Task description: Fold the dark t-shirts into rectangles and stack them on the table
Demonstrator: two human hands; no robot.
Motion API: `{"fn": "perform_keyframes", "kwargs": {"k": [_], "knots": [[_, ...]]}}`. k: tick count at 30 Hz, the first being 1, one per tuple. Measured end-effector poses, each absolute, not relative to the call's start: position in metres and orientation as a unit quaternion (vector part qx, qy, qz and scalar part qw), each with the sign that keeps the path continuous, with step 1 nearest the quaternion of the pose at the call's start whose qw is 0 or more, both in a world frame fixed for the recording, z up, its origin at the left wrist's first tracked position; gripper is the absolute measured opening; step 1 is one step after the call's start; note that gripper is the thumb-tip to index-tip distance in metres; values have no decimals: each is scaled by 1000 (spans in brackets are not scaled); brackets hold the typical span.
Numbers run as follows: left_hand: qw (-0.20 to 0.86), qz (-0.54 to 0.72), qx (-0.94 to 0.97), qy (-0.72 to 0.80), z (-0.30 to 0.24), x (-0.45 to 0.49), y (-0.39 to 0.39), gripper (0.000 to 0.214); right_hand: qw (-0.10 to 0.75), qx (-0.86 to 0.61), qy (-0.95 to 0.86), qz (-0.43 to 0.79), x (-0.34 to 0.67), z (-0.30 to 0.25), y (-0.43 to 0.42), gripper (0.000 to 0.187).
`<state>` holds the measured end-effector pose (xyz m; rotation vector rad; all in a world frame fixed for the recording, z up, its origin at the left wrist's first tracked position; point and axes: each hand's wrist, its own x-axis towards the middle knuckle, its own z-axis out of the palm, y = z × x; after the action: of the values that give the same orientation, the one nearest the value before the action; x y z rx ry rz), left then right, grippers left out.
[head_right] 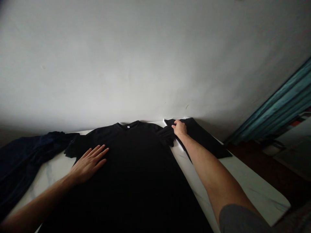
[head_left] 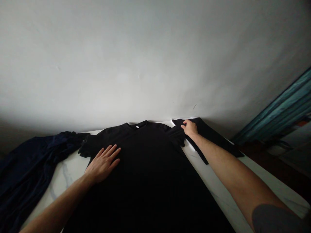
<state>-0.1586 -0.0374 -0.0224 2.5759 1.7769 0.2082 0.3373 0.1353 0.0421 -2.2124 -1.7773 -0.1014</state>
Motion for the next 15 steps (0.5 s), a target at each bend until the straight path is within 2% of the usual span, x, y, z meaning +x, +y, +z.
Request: {"fn": "perform_keyframes", "kwargs": {"k": [4,7,8,11,15], "knots": [[-26,137,815,563,-16,-156,-40,56,222,-720,-652,-80,322,45,91,33],[-73,217,780,582,-6,-156,-58,48,168,-676,-715,-57,313,42,36,23],[-85,229,764,598,-1,-157,-68,46,138,-677,-722,-39,311,39,18,25],[-109,215,706,666,10,-159,-105,46,79,-708,-701,26,309,32,-18,38],[-111,135,636,751,18,-159,-154,57,116,-745,-651,84,297,29,-22,42]]}}
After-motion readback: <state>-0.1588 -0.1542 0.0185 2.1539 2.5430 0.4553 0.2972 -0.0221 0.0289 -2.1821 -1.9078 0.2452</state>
